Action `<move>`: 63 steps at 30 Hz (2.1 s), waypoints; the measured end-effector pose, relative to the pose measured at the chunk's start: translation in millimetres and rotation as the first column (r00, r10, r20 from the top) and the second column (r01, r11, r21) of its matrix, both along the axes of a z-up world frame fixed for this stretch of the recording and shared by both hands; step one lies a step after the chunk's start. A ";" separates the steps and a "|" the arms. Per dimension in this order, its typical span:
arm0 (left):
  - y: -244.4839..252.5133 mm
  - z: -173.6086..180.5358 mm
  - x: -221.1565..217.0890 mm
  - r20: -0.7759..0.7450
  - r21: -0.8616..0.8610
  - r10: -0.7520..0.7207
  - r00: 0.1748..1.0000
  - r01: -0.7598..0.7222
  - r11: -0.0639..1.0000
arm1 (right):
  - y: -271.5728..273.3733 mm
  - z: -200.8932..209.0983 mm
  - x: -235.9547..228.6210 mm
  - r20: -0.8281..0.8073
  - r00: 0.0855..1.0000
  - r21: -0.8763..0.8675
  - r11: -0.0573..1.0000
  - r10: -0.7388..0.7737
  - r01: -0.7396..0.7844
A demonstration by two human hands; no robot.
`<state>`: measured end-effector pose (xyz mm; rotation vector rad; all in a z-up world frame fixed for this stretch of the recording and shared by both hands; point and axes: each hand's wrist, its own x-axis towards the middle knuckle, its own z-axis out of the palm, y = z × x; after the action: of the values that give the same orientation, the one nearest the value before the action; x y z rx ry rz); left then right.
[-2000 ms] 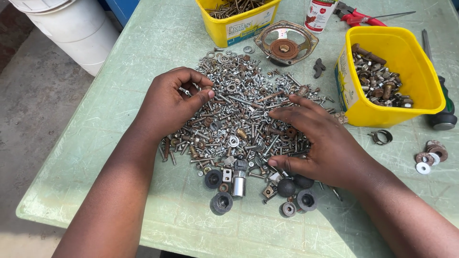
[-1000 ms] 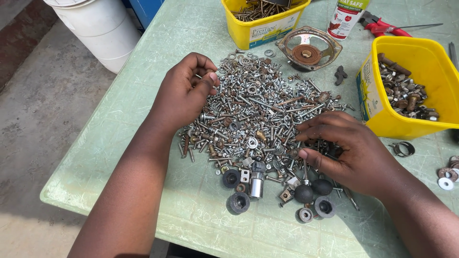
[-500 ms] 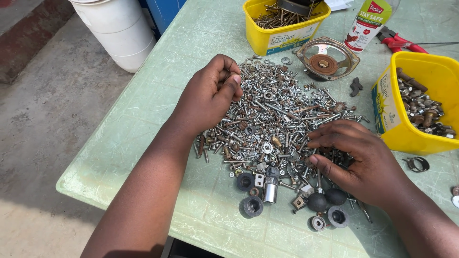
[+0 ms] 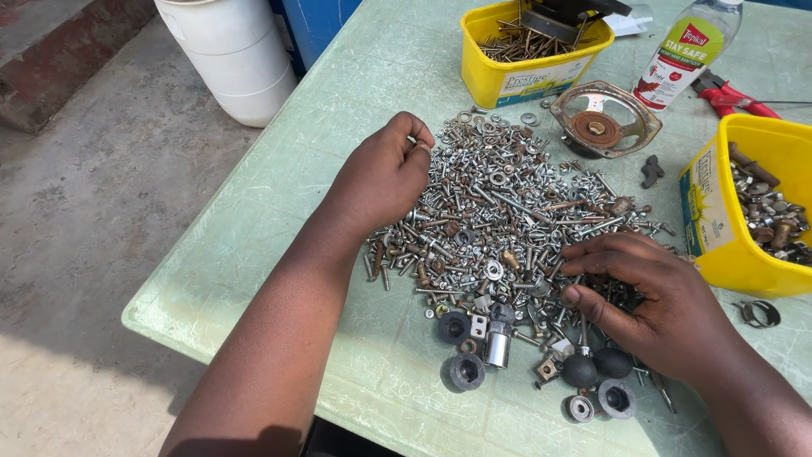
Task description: The person sorts a mixed pile of metal fasteners on a table, picking up individual screws, bolts, and washers by hand and placing selected items into a yellow container. The hands repeatedly sift through the pile, separate pieces, and transfer them to the container.
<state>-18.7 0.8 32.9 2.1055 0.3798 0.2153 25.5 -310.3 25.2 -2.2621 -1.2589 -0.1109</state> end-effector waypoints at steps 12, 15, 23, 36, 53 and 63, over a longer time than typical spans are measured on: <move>-0.9 -12.5 5.6 0.040 0.014 -0.035 0.999 0.035 0.999 | -1.9 -1.3 0.3 -0.010 1.000 -0.023 1.000 -0.018 0.018; -1.8 -18.3 7.2 0.009 0.038 -0.077 0.997 0.077 0.996 | -2.4 -1.6 0.5 -0.004 1.000 -0.009 1.000 0.012 -0.012; -6.5 -27.4 15.3 -0.002 0.086 -0.104 0.995 0.103 0.991 | -3.9 -2.1 2.1 0.004 0.998 0.004 0.998 0.058 -0.058; 1.5 -20.2 11.0 0.029 0.081 -0.016 0.999 0.014 0.997 | -4.5 -1.8 1.4 -0.002 0.996 0.012 0.996 0.091 -0.091; -14.5 -10.1 2.0 0.207 0.056 -0.409 0.889 0.406 0.912 | -14.7 0.8 8.3 0.025 0.990 0.049 0.989 -0.140 0.139; -17.8 -0.6 -2.5 0.142 0.012 -0.424 0.895 0.427 0.904 | -29.9 10.0 11.0 0.016 0.998 0.126 0.991 -0.054 0.052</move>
<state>-21.3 -17.0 32.3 2.0816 -0.1686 0.0998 36.5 -340.2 35.3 -2.1917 -1.1687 -0.2259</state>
